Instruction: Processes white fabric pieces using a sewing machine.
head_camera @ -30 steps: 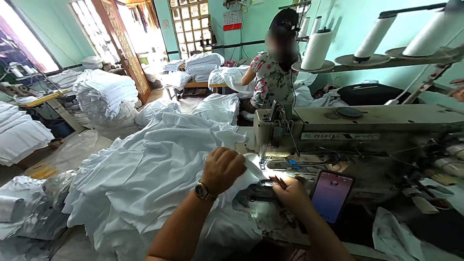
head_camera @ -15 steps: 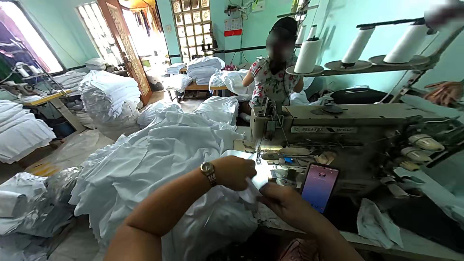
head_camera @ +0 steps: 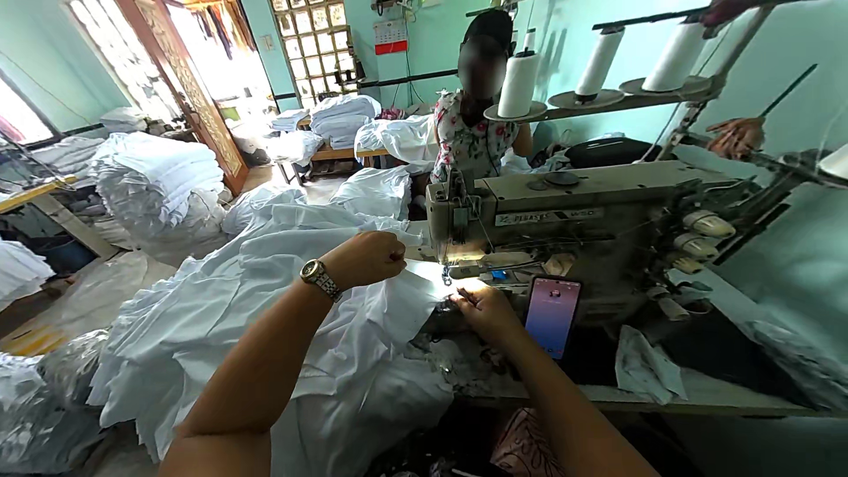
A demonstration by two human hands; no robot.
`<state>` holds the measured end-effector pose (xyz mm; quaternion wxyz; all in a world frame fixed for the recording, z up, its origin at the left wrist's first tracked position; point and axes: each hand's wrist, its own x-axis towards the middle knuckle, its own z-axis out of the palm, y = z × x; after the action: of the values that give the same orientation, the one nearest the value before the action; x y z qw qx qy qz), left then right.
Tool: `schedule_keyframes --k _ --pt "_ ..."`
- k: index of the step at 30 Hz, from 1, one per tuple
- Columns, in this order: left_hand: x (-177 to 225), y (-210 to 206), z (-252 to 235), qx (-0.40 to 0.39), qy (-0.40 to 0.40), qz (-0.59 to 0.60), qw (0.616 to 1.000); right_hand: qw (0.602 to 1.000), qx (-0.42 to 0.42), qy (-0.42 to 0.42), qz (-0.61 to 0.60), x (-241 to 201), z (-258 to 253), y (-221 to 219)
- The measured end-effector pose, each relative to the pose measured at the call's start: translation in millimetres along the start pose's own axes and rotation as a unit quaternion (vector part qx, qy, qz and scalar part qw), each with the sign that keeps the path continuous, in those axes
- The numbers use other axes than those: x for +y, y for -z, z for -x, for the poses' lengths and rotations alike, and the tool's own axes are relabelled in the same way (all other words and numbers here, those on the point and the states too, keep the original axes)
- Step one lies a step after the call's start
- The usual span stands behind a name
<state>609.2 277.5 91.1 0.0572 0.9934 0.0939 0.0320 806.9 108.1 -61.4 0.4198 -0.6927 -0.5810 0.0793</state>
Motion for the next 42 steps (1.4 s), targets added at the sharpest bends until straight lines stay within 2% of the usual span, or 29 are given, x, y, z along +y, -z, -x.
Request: schedule_keyframes --k 6,9,12,16,20,25,28,30,31,33,35,38,42 --pt "5.4 0.4 0.8 0.031 -0.081 0.128 0.988 0.999 -0.037 0.002 -0.036 5.6 -1.9 2.7" --pt "10.5 -2.2 -1.0 0.038 -0.077 0.102 0.991 0.988 -0.068 -0.011 -0.135 -9.9 7.0 12.5" --pt "17.4 -11.1 -2.6 0.016 -0.065 0.063 0.996 0.977 -0.088 0.034 -0.19 -23.6 19.3 19.1" --pt "17.6 -17.3 -6.4 -0.03 -0.064 0.062 0.996 0.977 -0.088 0.056 -0.184 -25.4 21.1 21.7" --pt "19.3 -7.8 -2.3 -0.012 -0.094 0.1 0.99 0.976 -0.107 0.023 -0.187 -22.8 15.6 23.4" --pt "20.4 -2.0 3.8 0.018 -0.135 0.135 0.981 0.993 -0.078 -0.024 -0.082 -1.6 -0.2 11.6" --pt "20.7 -5.9 2.6 -0.021 -0.161 0.198 0.967 0.988 -0.072 -0.004 -0.133 -1.0 3.2 11.3" --pt "21.1 -12.0 1.3 -0.047 -0.152 0.232 0.96 0.978 -0.086 -0.001 -0.192 -4.8 11.2 11.1" --pt "22.0 -13.4 0.9 -0.046 -0.133 0.2 0.97 0.974 -0.091 -0.015 -0.208 -5.9 16.3 10.1" --pt "27.1 -16.9 0.8 -0.024 -0.066 0.054 0.996 0.972 -0.083 -0.039 -0.214 -0.5 28.2 1.8" --pt "33.1 -24.7 -0.5 -0.031 -0.03 -0.029 0.999 0.973 -0.07 -0.032 -0.216 10.8 37.5 -9.3" --pt "40.6 -33.0 -1.9 -0.068 -0.073 0.024 0.995 0.97 -0.059 -0.019 -0.234 14.7 44.9 -14.4" --pt "38.8 -47.7 1.0 0.006 -0.061 0.027 0.998 0.97 -0.036 0.015 -0.24 16.6 50.5 -17.9"
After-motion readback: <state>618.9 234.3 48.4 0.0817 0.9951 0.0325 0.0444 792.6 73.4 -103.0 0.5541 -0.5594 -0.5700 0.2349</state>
